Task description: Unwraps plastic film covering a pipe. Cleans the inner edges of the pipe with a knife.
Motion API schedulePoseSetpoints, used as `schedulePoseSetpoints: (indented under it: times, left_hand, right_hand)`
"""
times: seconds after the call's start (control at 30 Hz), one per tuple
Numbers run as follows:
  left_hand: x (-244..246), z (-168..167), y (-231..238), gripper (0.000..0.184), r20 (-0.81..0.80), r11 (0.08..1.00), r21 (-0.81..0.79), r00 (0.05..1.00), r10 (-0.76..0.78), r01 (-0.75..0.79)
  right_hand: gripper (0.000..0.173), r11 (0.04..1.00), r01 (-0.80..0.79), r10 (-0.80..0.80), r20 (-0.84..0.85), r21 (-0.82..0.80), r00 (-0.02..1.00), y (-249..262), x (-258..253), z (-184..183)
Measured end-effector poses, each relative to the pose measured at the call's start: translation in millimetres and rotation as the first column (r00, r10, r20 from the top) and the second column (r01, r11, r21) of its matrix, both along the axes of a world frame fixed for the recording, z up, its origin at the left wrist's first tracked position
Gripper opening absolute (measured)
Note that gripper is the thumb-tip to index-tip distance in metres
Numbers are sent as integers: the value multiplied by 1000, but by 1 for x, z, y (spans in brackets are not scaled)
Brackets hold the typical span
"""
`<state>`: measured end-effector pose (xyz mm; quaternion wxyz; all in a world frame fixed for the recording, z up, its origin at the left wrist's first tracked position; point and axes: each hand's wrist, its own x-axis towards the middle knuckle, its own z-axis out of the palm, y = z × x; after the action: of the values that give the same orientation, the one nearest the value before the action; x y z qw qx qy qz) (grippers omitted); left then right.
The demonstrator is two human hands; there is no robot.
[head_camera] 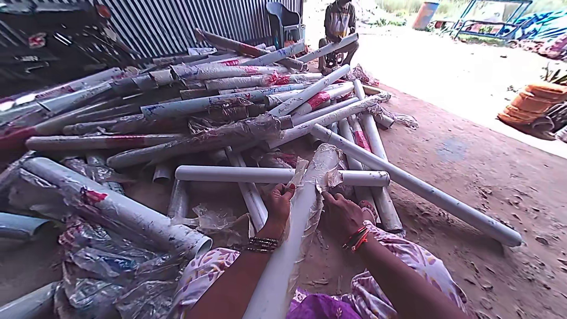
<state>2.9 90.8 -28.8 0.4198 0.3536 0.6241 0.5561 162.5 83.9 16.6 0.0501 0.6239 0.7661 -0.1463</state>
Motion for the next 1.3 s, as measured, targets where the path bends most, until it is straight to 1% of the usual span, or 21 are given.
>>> schedulePoseSetpoints:
  times: [0.1,0.13,0.2,0.23,0.27,0.33,0.37,0.4,0.43,0.47,0.5,0.53,0.6,0.7,0.8,0.87,0.97,1.03,1.2,1.3]
  left_hand:
    - [7,-2,-4,30,-4,1000,7,1000,-3,3]
    - [10,-2,-5,32,-4,1000,5,1000,-12,12]
    - [16,-4,-8,32,-5,1000,-11,1000,-28,28]
    - [18,-5,-9,32,2,999,-19,1000,-28,28]
    - [18,-6,-10,32,17,999,-31,1000,-23,24]
    - [17,-6,-8,30,68,999,-49,998,-10,14]
    - [17,-5,-7,31,93,999,-51,996,-2,7]
    - [18,-3,-7,31,112,999,-54,994,4,2]
    - [19,-2,-7,32,128,999,-54,992,10,-3]
    - [20,-1,-6,32,142,999,-51,990,17,-9]
    - [19,0,-6,32,146,999,-47,989,24,-17]
    - [18,1,-5,31,145,999,-44,989,31,-25]
    - [15,4,-3,29,146,998,-50,988,43,-36]
    - [16,6,-4,27,155,997,-52,986,68,-60]
    - [15,6,-6,27,134,997,-43,989,67,-61]
    - [15,6,-6,29,117,997,-27,991,69,-66]
    - [15,4,-6,31,100,998,11,993,65,-67]
    - [14,3,-6,33,92,998,20,994,62,-64]
    - [9,0,-3,33,96,998,39,994,49,-53]
    - [5,-3,-4,33,102,998,47,994,38,-43]
  right_hand:
    - [41,997,78,-77,-56,13,995,22,-5,-8]
    - [41,993,118,-117,-104,7,988,33,-3,-9]
    - [40,977,199,-213,-251,-78,944,54,8,-9]
    - [39,969,214,-245,-360,-124,900,61,16,-11]
    - [37,961,226,-276,-492,-161,826,67,25,-15]
    - [33,938,263,-342,-717,-225,607,73,40,-26]
    - [33,932,270,-355,-768,-244,533,72,47,-24]
    - [33,937,263,-340,-779,-231,527,67,54,-21]
    - [33,955,235,-287,-746,-179,601,60,62,-15]
    - [34,976,177,-216,-681,-128,700,51,68,-7]
    - [35,990,108,-139,-592,-89,794,40,72,3]
    - [36,997,44,-71,-500,-65,863,28,72,12]
    - [36,998,-30,11,-374,-47,927,6,66,26]
    - [37,995,-77,58,-243,-70,968,-12,57,38]
    - [36,984,-89,68,-138,-156,988,-13,47,40]
    - [36,985,-77,59,-117,-152,991,-11,43,39]
    - [35,992,-64,54,-96,-105,994,-10,35,38]
    - [38,994,-69,61,-87,-82,994,-11,30,35]
    - [42,995,-82,78,-71,-54,994,-12,19,15]
    - [43,997,-83,82,-48,0,995,-5,8,0]
